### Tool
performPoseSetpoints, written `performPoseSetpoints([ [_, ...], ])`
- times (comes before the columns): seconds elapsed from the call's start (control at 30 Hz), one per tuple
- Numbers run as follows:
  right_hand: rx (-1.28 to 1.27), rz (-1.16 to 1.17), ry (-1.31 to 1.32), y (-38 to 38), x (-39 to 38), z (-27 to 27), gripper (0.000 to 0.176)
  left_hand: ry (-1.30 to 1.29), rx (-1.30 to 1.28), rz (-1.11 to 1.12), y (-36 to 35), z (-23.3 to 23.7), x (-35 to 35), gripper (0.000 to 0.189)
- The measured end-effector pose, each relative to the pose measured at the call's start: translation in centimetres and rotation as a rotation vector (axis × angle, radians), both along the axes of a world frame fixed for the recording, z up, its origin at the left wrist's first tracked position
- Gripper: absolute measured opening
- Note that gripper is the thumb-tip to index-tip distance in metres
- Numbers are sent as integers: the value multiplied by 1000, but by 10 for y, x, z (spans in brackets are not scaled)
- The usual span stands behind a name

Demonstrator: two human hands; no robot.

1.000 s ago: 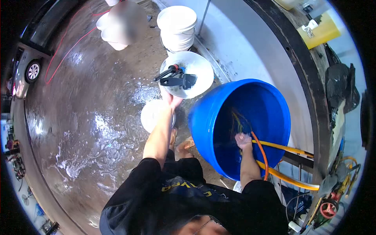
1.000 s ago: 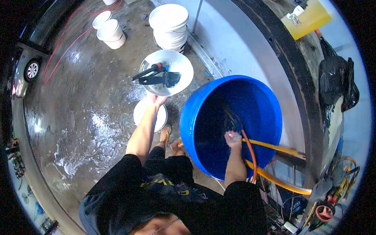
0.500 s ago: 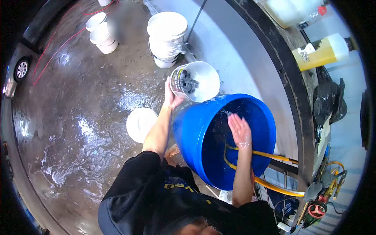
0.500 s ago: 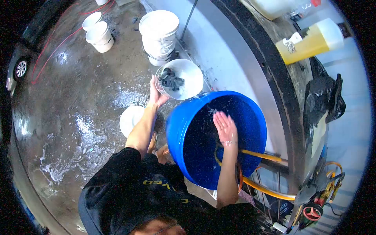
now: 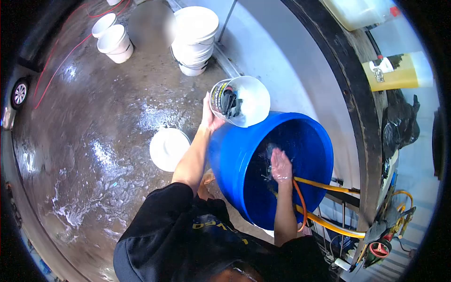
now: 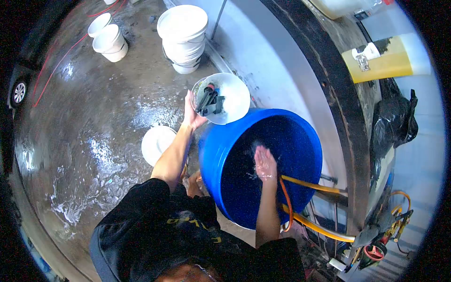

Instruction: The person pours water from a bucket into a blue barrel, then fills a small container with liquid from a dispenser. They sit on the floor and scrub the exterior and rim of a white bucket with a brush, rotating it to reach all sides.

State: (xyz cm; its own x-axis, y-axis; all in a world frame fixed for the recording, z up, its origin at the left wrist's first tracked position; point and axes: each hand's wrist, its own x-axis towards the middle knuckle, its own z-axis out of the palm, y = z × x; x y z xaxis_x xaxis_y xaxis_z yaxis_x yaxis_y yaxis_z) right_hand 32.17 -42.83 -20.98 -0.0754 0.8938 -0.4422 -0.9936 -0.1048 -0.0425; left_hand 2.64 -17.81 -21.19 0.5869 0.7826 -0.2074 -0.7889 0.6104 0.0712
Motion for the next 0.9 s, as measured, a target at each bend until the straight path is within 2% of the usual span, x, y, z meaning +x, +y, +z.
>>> performPoseSetpoints([
  [0.03, 113, 50, -9, 20, -19, 43, 44, 25, -9, 6, -3, 3, 1, 77],
  [0.1, 169, 156, -325, 51, -53, 124, 45, 5, -30, -36, -6, 5, 5, 75],
  [0.13, 169, 140, -334, 63, -67, 151, 45, -6, -41, -38, -4, -1, 9, 74],
  [0.2, -3, 90, -611, 78, -85, 184, 44, -18, -51, -65, -2, 3, 11, 74],
  [0.23, -2, 89, -619, 76, -82, 179, 44, -26, -49, -65, -1, 2, 13, 74],
  [0.33, -263, -45, -713, 54, -62, 125, 46, -23, -43, -55, 0, 4, 14, 76],
  [0.47, -694, -166, -553, -26, -27, 21, 48, -33, -29, -50, 0, 10, 3, 76],
  [0.57, -794, -128, -585, -99, 14, -59, 42, -12, -31, -22, 0, 4, 0, 76],
  [0.6, -673, -112, -495, -117, 34, -90, 40, -28, -17, -24, -1, 5, -2, 75],
  [0.67, 25, 111, -144, -145, 77, -155, 36, -50, -38, -24, -6, 6, -5, 75],
  [0.77, -490, -7, -554, -39, -15, -28, 39, -85, -61, -28, -5, 8, -4, 75],
  [0.8, -592, -47, -506, -10, -30, -3, 40, -48, -52, -45, -5, 5, -4, 75],
  [0.87, 184, 107, -34, 1, -16, 18, 37, 10, -40, -67, -5, -2, -3, 77],
  [0.9, 348, 171, -29, 29, -34, 63, 41, 7, -54, -57, -5, 0, -1, 77],
])
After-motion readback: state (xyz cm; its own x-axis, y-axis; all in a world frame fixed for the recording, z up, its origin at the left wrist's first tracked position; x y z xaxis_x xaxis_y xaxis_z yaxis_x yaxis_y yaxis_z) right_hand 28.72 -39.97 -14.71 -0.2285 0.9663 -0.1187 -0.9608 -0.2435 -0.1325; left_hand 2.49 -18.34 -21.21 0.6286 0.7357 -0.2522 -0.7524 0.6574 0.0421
